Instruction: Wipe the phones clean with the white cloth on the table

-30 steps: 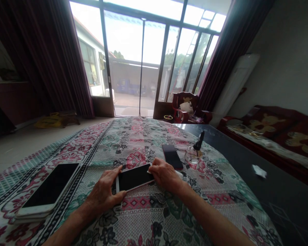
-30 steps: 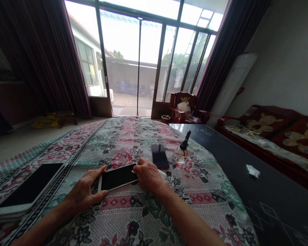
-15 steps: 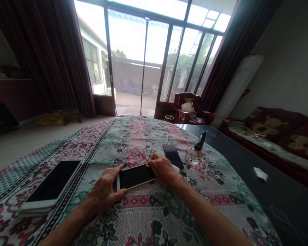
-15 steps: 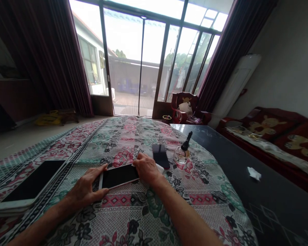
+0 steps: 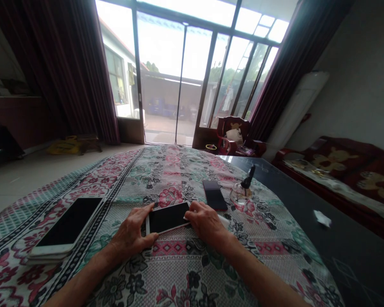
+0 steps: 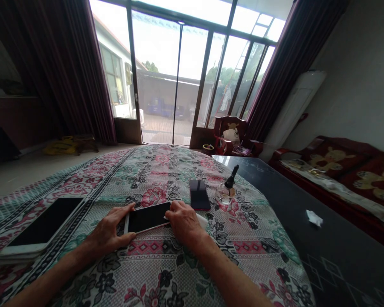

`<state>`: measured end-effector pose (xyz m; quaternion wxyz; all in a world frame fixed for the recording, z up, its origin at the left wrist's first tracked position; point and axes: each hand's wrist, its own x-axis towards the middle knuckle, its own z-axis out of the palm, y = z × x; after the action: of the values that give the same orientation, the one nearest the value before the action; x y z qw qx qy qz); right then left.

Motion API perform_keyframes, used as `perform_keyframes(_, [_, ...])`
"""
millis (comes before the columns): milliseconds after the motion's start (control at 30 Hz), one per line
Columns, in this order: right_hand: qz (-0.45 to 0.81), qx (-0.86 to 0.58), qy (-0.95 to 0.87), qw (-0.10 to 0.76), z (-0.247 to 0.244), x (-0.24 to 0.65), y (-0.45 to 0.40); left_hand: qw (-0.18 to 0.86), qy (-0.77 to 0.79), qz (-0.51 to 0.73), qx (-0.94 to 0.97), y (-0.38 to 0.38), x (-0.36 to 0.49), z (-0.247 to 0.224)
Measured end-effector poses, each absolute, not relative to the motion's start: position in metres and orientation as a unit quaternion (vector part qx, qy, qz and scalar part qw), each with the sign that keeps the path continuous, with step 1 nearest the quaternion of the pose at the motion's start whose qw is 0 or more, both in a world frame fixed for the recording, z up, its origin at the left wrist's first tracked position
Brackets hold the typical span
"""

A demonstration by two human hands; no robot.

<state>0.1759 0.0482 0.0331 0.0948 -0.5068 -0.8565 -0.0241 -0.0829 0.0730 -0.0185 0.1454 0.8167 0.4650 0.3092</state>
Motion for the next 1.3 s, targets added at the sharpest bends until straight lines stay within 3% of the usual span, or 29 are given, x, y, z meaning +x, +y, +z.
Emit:
perform_keyframes(667, [0.035,-0.463,-0.87,0.167,0.03,0.156,0.045,0.149,0.462,0.304,0.82,0.073,-0.082,-0.019])
perform_keyframes(933, [-0.013,-0.535,-0.833,0.14,0.024,0.152,0.065,0.144,0.465,0.289,0.824,0.072,-0.082,-0.018])
perform_keyframes(1300, [0.035,-0.43,-0.892,0.132,0.033,0.137,0.04,0.117,0.46,0.284,0.833,0.076,-0.084,-0.023])
